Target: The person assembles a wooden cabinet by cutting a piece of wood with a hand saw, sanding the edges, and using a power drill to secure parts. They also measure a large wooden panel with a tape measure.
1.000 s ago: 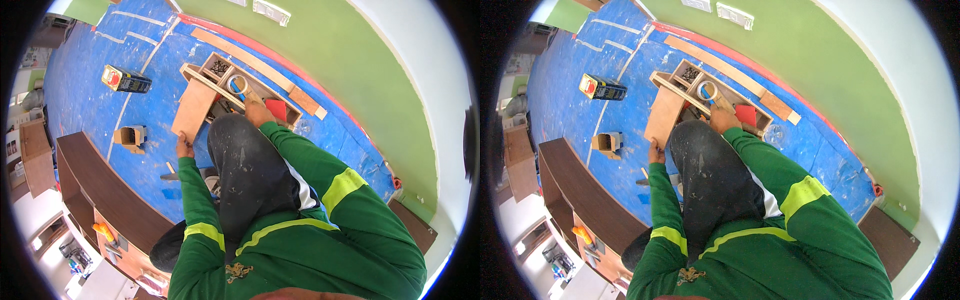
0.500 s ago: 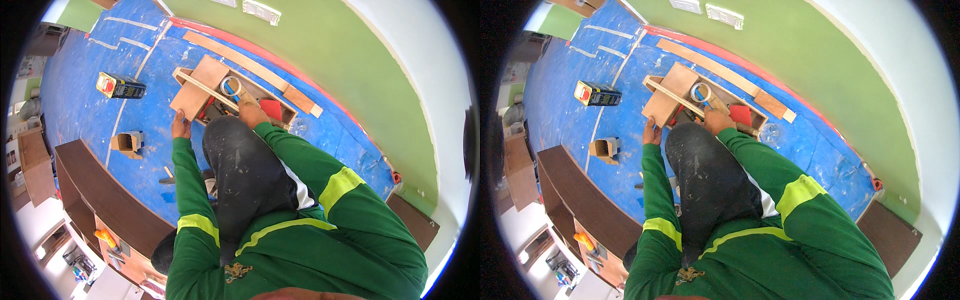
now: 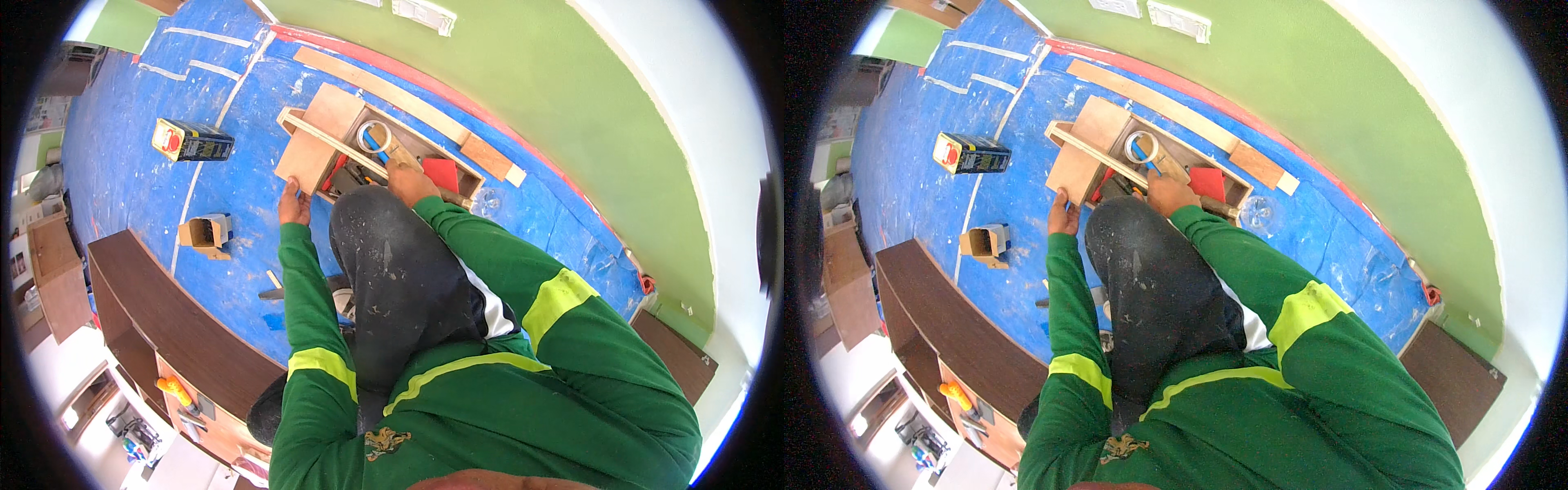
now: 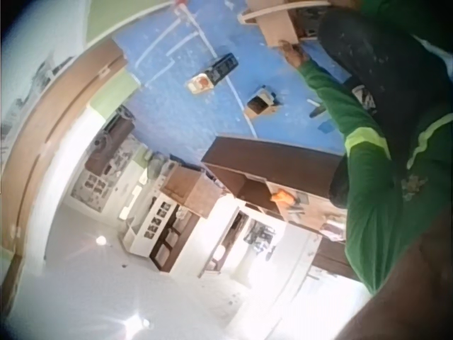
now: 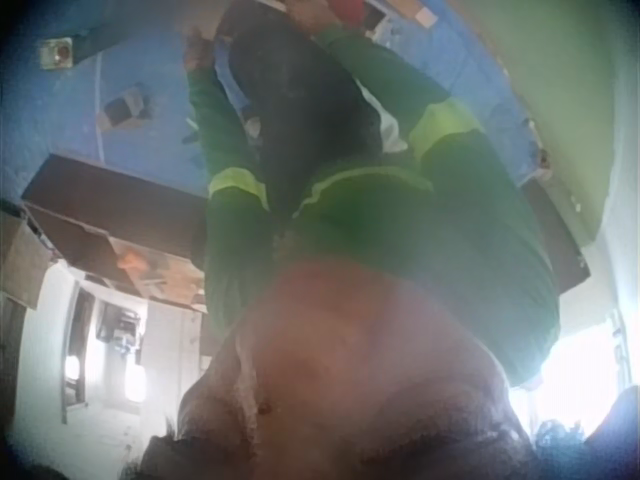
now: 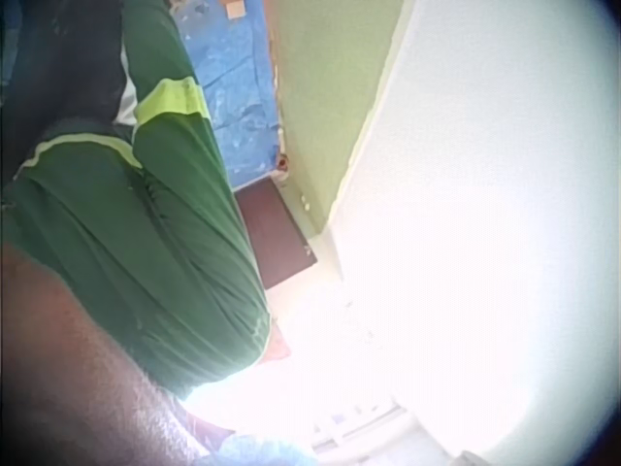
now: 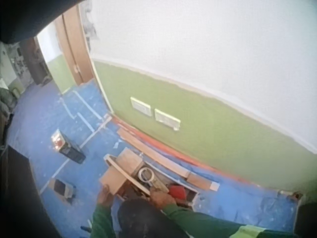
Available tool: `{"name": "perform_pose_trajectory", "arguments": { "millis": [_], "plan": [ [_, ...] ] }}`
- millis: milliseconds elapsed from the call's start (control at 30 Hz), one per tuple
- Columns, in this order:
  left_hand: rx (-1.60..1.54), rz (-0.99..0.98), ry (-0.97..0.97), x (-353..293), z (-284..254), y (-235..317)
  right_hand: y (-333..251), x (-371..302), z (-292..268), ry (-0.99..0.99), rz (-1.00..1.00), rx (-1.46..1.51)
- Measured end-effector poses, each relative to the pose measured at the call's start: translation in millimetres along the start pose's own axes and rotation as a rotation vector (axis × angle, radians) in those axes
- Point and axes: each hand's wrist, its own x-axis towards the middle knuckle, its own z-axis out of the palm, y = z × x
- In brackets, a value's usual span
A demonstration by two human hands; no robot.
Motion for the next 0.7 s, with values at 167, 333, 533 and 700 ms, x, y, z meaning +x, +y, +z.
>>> {"name": "perform_pose_trajectory", "arguments": {
  "millis": [167, 333, 533, 700],
  "plan": [
    [0.547, 0.217, 0.24, 16, 9, 3, 0, 2, 0, 0.025, -0.001, 0.006],
    [0.718, 0.396, 0.322, 17, 5, -14, 2, 0, 3, 0.028, -0.025, -0.007],
    [0.806, 0.569, 0.183, -28, 33, -42, 21, 15, 17, 0.041, -0.006, -0.093],
    [0.875, 0.655, 0.455, -53, 51, -59, 19, 10, 17, 0.092, -0.088, -0.117]
  ]
}}
